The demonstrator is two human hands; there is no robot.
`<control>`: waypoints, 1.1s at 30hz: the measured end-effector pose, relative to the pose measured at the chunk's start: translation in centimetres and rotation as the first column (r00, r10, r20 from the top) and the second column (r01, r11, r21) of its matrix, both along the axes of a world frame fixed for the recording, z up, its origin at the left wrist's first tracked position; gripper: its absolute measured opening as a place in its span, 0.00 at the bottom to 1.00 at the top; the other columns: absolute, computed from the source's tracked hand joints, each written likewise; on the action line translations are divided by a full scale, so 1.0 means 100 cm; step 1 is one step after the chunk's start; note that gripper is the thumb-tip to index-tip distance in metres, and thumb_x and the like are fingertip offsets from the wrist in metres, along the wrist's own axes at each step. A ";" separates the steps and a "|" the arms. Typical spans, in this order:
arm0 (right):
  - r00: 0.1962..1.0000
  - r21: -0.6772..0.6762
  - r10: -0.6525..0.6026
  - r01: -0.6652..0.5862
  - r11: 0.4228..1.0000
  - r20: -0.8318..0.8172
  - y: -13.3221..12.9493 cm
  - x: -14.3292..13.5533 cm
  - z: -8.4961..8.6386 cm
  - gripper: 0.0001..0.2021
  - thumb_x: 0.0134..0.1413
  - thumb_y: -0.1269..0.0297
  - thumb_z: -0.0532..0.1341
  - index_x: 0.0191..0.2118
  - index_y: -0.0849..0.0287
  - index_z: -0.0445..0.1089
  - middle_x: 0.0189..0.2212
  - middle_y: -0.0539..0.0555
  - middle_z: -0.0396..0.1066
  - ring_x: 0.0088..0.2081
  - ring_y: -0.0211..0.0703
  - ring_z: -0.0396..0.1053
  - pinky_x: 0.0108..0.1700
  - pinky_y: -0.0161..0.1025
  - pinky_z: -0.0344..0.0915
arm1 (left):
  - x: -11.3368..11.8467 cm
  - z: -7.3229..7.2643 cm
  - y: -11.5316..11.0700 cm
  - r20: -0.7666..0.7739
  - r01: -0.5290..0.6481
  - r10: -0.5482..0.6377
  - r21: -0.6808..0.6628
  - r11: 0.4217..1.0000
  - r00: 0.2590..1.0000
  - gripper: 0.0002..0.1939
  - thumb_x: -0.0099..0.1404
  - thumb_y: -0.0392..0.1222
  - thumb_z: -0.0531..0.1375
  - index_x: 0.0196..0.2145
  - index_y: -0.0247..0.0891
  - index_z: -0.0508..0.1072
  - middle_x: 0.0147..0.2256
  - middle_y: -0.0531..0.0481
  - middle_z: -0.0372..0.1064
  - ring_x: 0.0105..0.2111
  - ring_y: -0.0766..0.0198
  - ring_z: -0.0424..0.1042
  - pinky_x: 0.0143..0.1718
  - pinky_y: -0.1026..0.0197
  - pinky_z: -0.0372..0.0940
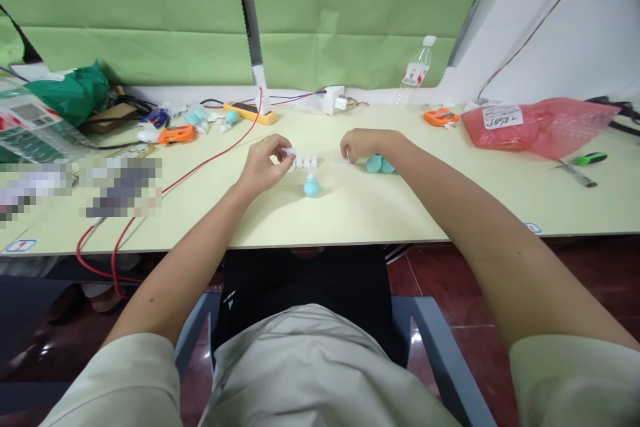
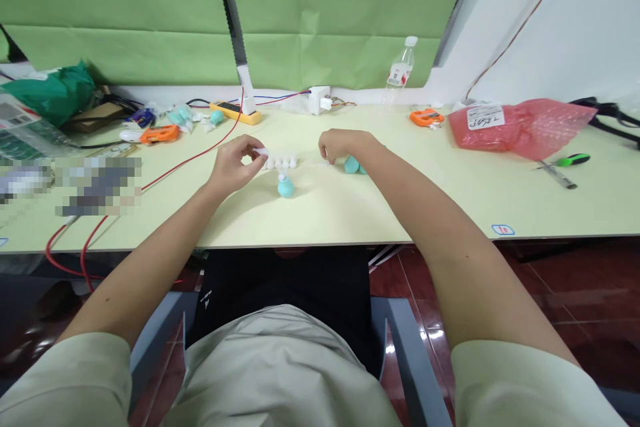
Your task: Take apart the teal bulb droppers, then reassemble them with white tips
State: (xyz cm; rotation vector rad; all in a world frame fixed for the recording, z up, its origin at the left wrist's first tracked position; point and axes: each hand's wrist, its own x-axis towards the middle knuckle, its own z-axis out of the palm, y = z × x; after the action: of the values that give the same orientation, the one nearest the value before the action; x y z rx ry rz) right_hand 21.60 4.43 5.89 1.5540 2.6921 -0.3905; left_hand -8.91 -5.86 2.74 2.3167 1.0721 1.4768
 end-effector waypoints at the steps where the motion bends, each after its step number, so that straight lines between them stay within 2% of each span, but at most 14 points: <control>1: 1.000 -0.001 -0.011 0.011 1.000 -0.002 0.001 0.000 0.000 0.15 0.30 0.70 0.81 0.26 0.54 0.79 0.26 0.54 0.76 0.30 0.48 0.70 0.38 0.49 0.66 | 0.000 0.000 0.000 -0.002 -0.003 0.003 -0.003 1.000 1.000 0.06 0.60 0.41 0.64 0.36 0.41 0.74 0.33 0.50 0.75 0.30 0.62 0.74 0.37 0.57 0.70; 5: 0.995 -0.018 -0.051 0.050 0.999 -0.083 0.003 0.001 -0.001 0.18 0.25 0.75 0.81 0.25 0.54 0.78 0.23 0.52 0.73 0.29 0.47 0.69 0.39 0.51 0.66 | 0.000 0.000 0.000 -0.004 -0.001 0.001 0.001 1.000 1.000 0.05 0.60 0.41 0.64 0.36 0.41 0.74 0.33 0.50 0.75 0.30 0.62 0.75 0.37 0.57 0.70; 7: 0.992 -0.018 -0.044 0.042 0.999 -0.118 0.004 0.002 -0.003 0.18 0.24 0.74 0.82 0.25 0.54 0.78 0.23 0.52 0.73 0.27 0.45 0.68 0.38 0.50 0.66 | 0.000 0.000 0.000 -0.006 -0.004 0.004 -0.001 1.000 1.000 0.06 0.60 0.41 0.64 0.36 0.41 0.74 0.33 0.50 0.75 0.30 0.62 0.75 0.37 0.57 0.70; 11: 0.997 0.025 0.015 -0.013 1.000 -0.080 0.005 0.004 -0.004 0.19 0.25 0.69 0.83 0.28 0.53 0.78 0.26 0.53 0.76 0.27 0.44 0.68 0.34 0.46 0.66 | -0.001 -0.001 0.000 -0.011 -0.006 0.006 -0.005 1.000 1.000 0.06 0.60 0.41 0.64 0.37 0.41 0.75 0.33 0.50 0.75 0.31 0.62 0.75 0.37 0.57 0.70; 14: 0.993 -0.008 -0.037 0.036 0.999 -0.111 0.001 0.006 0.004 0.18 0.26 0.72 0.82 0.27 0.54 0.78 0.26 0.53 0.75 0.30 0.47 0.69 0.37 0.47 0.66 | -0.002 -0.001 0.001 -0.013 -0.008 0.008 0.003 1.000 1.000 0.07 0.60 0.41 0.65 0.38 0.41 0.77 0.33 0.51 0.75 0.31 0.62 0.76 0.38 0.57 0.70; 16: 0.985 -0.006 -0.090 0.090 0.996 -0.145 -0.008 0.006 0.015 0.15 0.32 0.73 0.81 0.28 0.55 0.79 0.27 0.55 0.75 0.32 0.50 0.71 0.39 0.48 0.66 | -0.002 -0.002 0.001 0.011 0.004 -0.004 -0.015 1.000 1.000 0.08 0.61 0.41 0.65 0.39 0.41 0.78 0.33 0.50 0.76 0.32 0.62 0.76 0.39 0.57 0.70; 18: 0.967 0.060 -0.116 0.132 0.989 -0.226 -0.021 0.004 0.027 0.11 0.40 0.71 0.78 0.30 0.57 0.78 0.31 0.57 0.77 0.35 0.51 0.72 0.40 0.48 0.67 | -0.002 -0.003 0.003 0.076 0.051 -0.046 -0.074 0.996 0.996 0.09 0.62 0.43 0.66 0.40 0.40 0.79 0.34 0.49 0.77 0.33 0.61 0.76 0.40 0.56 0.71; 21: 0.870 0.202 0.011 0.102 0.974 -0.493 -0.051 -0.010 0.036 0.05 0.51 0.67 0.72 0.34 0.58 0.78 0.36 0.58 0.79 0.39 0.51 0.74 0.42 0.46 0.68 | 0.000 -0.003 0.004 0.210 0.156 -0.115 -0.190 0.969 0.971 0.11 0.62 0.45 0.68 0.42 0.39 0.81 0.35 0.47 0.78 0.34 0.59 0.76 0.39 0.55 0.71; 23: 0.770 0.221 0.104 0.050 0.974 -0.630 -0.072 -0.027 0.033 0.03 0.55 0.65 0.69 0.35 0.57 0.78 0.36 0.56 0.79 0.39 0.49 0.74 0.43 0.45 0.69 | 0.002 -0.002 0.004 0.270 0.187 -0.121 -0.234 0.954 0.955 0.12 0.61 0.46 0.70 0.41 0.39 0.81 0.34 0.47 0.77 0.34 0.60 0.76 0.37 0.56 0.70; 26: 0.659 0.196 0.158 -0.016 0.980 -0.735 -0.095 -0.052 0.019 0.03 0.56 0.64 0.67 0.36 0.57 0.77 0.36 0.55 0.79 0.39 0.47 0.74 0.44 0.45 0.70 | 0.003 -0.001 0.004 0.298 0.190 -0.113 -0.243 0.951 0.948 0.12 0.60 0.47 0.71 0.39 0.39 0.82 0.33 0.48 0.76 0.32 0.61 0.74 0.35 0.57 0.69; 30: 0.635 0.199 0.173 -0.031 0.979 -0.753 -0.105 -0.065 0.002 0.04 0.57 0.62 0.66 0.37 0.56 0.76 0.38 0.54 0.79 0.38 0.46 0.73 0.43 0.44 0.70 | -0.004 0.003 0.007 0.242 0.083 -0.042 -0.161 0.984 0.969 0.10 0.60 0.46 0.70 0.39 0.40 0.82 0.35 0.48 0.76 0.34 0.62 0.73 0.38 0.58 0.69; 33: 0.650 0.272 0.180 0.043 0.961 -0.738 -0.103 -0.058 -0.005 0.05 0.59 0.63 0.64 0.35 0.57 0.75 0.35 0.54 0.78 0.37 0.46 0.72 0.42 0.43 0.68 | -0.019 0.003 0.016 0.210 -0.060 0.081 -0.104 0.993 0.974 0.09 0.58 0.41 0.68 0.38 0.40 0.81 0.34 0.49 0.76 0.33 0.62 0.73 0.38 0.58 0.69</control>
State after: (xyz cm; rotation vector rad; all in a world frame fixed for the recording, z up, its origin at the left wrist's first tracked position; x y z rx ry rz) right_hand 15.81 -5.83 5.39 1.5896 3.5590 -0.8940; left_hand -10.86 -4.28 3.05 2.0197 1.1487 1.6175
